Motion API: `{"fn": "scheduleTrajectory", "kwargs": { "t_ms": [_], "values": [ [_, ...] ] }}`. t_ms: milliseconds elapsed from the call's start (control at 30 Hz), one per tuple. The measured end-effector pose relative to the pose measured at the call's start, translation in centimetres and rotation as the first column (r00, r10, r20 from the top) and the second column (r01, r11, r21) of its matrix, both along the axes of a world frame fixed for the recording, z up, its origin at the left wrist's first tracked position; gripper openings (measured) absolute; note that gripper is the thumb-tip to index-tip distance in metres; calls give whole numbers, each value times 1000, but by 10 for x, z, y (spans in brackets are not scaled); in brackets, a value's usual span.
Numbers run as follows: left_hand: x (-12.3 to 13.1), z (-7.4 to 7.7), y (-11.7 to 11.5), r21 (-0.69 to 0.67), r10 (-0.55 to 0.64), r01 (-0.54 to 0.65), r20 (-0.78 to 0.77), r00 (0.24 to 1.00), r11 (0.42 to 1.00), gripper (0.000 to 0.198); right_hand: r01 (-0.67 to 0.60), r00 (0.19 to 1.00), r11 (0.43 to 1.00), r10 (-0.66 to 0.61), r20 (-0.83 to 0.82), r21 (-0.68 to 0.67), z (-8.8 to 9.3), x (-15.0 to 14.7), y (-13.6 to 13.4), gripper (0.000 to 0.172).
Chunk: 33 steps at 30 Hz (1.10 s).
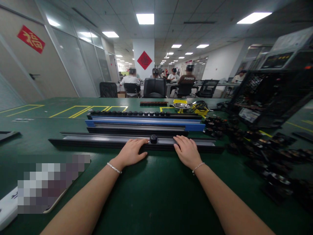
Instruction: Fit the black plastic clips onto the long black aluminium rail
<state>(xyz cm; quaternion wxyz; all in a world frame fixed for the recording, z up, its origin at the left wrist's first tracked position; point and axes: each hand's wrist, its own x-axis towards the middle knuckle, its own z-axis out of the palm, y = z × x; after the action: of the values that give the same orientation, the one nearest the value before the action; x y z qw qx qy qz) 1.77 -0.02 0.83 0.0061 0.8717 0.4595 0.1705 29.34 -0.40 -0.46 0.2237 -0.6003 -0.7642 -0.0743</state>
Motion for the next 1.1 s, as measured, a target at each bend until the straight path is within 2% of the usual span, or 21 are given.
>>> {"fn": "scheduleTrajectory", "kwargs": {
  "t_ms": [367,667,1100],
  "values": [
    [4,1,0,15,20,-19,-30,999,1000,49,-217,974,972,222,49,-91,4,-38,-16,46],
    [9,-1,1,21,-1,2,-44,999,1000,51,-204,979,975,203,-20,-91,2,-43,-14,47],
    [9,2,-1,21,-15,16,-64,998,1000,54,-194,981,979,195,6,-63,3,-44,-14,44]
  ]
}}
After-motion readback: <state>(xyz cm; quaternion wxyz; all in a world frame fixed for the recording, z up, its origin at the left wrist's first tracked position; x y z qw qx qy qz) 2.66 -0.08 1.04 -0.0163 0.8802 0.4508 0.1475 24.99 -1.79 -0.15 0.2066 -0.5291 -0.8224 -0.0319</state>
